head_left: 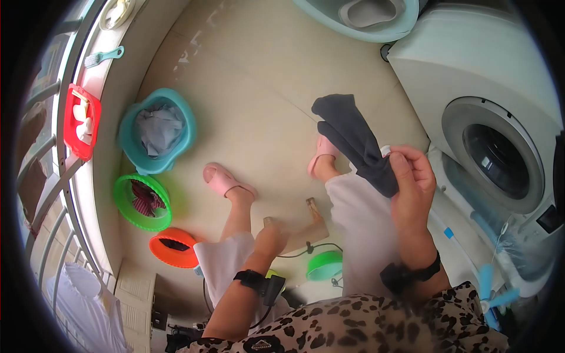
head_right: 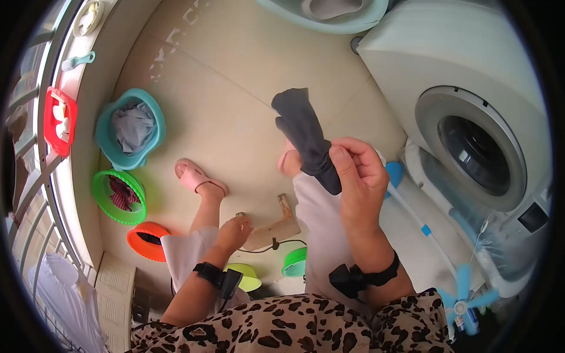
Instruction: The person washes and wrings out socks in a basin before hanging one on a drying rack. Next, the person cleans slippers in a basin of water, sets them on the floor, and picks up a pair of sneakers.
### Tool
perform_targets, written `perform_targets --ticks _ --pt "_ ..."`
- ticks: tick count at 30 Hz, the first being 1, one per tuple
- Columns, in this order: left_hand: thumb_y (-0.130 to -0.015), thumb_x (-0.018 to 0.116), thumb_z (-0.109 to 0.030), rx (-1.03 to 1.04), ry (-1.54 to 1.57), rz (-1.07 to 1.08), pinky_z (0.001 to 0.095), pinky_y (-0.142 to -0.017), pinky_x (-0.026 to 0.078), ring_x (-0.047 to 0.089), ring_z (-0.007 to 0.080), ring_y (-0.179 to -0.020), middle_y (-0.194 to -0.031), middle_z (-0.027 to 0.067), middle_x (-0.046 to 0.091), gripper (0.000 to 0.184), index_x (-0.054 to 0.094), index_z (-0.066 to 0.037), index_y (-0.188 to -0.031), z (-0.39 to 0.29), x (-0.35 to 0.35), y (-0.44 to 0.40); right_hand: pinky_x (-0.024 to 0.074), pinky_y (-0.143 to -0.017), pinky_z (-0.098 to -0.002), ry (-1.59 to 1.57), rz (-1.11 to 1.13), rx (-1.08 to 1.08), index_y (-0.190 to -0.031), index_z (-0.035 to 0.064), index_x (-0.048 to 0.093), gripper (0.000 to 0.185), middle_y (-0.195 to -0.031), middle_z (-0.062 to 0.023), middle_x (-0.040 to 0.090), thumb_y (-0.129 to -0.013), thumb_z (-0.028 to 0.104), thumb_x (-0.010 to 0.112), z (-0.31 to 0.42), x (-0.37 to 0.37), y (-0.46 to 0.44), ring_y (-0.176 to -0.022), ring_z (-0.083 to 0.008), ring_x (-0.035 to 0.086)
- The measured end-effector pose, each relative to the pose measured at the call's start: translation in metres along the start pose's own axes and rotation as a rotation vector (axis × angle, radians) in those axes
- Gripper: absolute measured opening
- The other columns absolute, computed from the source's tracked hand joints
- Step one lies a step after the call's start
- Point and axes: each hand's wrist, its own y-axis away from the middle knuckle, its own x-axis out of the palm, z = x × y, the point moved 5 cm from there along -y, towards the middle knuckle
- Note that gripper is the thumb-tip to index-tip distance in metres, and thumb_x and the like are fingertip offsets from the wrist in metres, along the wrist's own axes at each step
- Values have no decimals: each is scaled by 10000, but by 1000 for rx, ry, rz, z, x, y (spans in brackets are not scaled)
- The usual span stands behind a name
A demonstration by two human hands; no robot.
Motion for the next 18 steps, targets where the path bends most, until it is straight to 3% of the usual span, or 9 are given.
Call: perform_targets --ticks 2,4,7,10,12,18 --pt "-836 611 -239 76 406 -203 291 -703 474 606 165 -811 -840 82 637 240 628 -44 -975 -27 -27 -1 423 -683 -170 -23 14 27 -972 -23 594 129 -823 -12 601 -871 57 585 13 3 5 -732 -45 536" --pt "-844 566 -178 73 644 -265 304 -687 474 614 201 -759 -825 112 643 220 623 -17 -982 -44 -61 4 424 -681 -170 -50 21 41 -967 -23 596 129 -820 -12 602 -869 60 589 32 -1 10 -732 -45 537" --pt "-897 551 -166 107 833 -359 222 -687 454 571 78 -795 -868 -2 614 172 613 -28 -978 -76 -134 30 427 -663 -166 -52 8 57 -960 -26 599 126 -806 -8 602 -862 54 594 62 -18 14 -717 -42 536" --pt "-888 559 -164 197 754 -488 249 -710 478 579 95 -816 -911 18 617 170 613 -37 -987 -105 -201 61 437 -636 -168 -77 -19 70 -950 -32 604 123 -797 -9 609 -847 36 603 89 -38 17 -700 -39 540" --pt "-883 563 -161 212 889 -511 274 -745 497 601 130 -861 -942 36 624 179 602 -38 -1007 -151 -243 96 444 -630 -173 -106 -3 58 -932 -35 610 113 -787 -14 616 -838 28 606 110 -48 18 -697 -40 547" --pt "-883 567 -153 435 1052 -475 302 -768 507 603 168 -897 -985 68 623 181 596 -34 -1016 -288 -314 204 457 -587 -187 -248 88 7 -877 -35 617 74 -735 -26 618 -823 14 606 165 -74 10 -636 -50 549"
